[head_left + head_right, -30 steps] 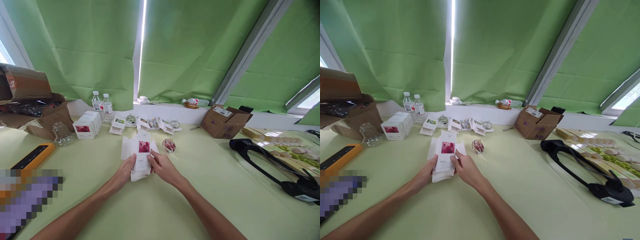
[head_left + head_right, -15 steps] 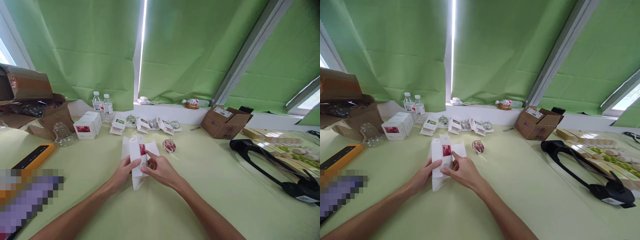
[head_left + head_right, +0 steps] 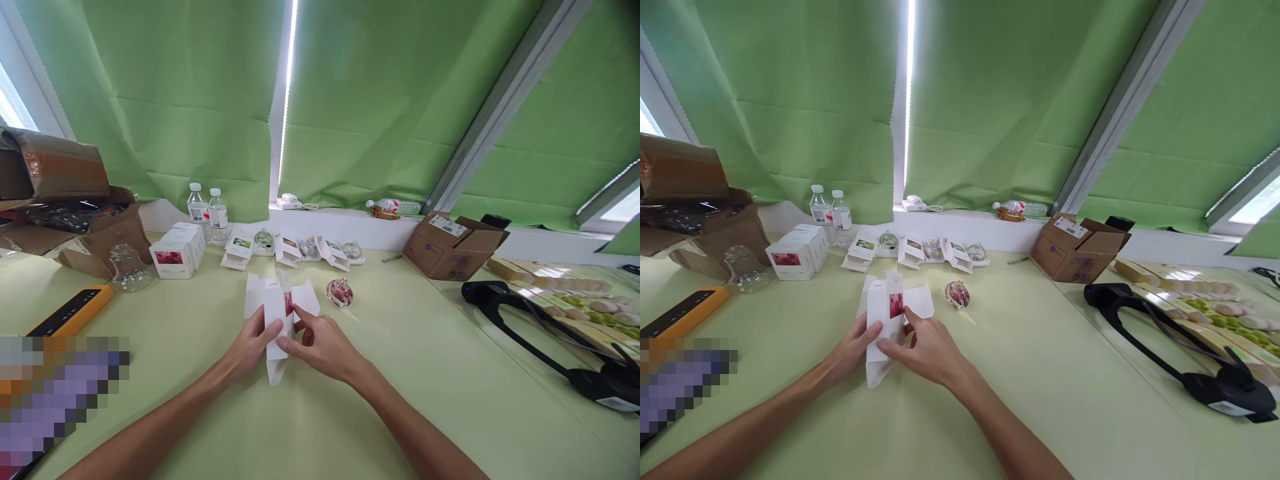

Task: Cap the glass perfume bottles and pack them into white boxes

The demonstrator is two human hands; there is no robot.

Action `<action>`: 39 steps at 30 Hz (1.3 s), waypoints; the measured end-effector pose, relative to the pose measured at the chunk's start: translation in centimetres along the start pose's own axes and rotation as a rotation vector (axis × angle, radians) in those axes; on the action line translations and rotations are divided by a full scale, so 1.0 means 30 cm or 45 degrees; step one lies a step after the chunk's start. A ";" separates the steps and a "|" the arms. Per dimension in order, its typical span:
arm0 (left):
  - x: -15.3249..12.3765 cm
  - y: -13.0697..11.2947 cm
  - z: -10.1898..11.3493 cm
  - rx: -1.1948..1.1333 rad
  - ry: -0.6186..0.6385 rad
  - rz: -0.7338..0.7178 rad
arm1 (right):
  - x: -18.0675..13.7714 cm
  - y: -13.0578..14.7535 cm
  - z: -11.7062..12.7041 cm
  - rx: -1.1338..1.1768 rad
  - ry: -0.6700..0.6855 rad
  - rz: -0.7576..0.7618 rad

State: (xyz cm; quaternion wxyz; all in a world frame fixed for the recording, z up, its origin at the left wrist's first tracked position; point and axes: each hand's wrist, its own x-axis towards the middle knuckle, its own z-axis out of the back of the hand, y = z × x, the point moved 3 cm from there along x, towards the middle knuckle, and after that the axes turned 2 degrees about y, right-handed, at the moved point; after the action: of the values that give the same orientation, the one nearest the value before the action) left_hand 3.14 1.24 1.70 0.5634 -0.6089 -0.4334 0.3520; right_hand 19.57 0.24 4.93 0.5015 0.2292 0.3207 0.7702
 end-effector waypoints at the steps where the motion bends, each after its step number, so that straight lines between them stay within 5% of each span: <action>1: -0.001 -0.002 0.001 0.005 0.002 -0.008 | -0.002 0.002 0.002 0.021 -0.002 -0.009; 14: 0.005 -0.050 0.004 0.033 0.050 -0.103 | 0.013 -0.012 0.002 0.597 0.171 0.057; 25: 0.003 -0.045 0.003 -0.105 0.089 -0.023 | 0.012 0.002 0.008 0.554 0.200 0.136; 39: 0.016 -0.017 0.033 -0.067 -0.200 0.035 | 0.012 0.012 0.000 0.499 0.175 0.170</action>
State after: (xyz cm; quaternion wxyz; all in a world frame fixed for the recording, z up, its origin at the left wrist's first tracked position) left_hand 2.36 2.06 2.13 0.5065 -0.5998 -0.4771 0.3949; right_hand 19.22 0.46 5.21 0.3722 0.2899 0.4820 0.7383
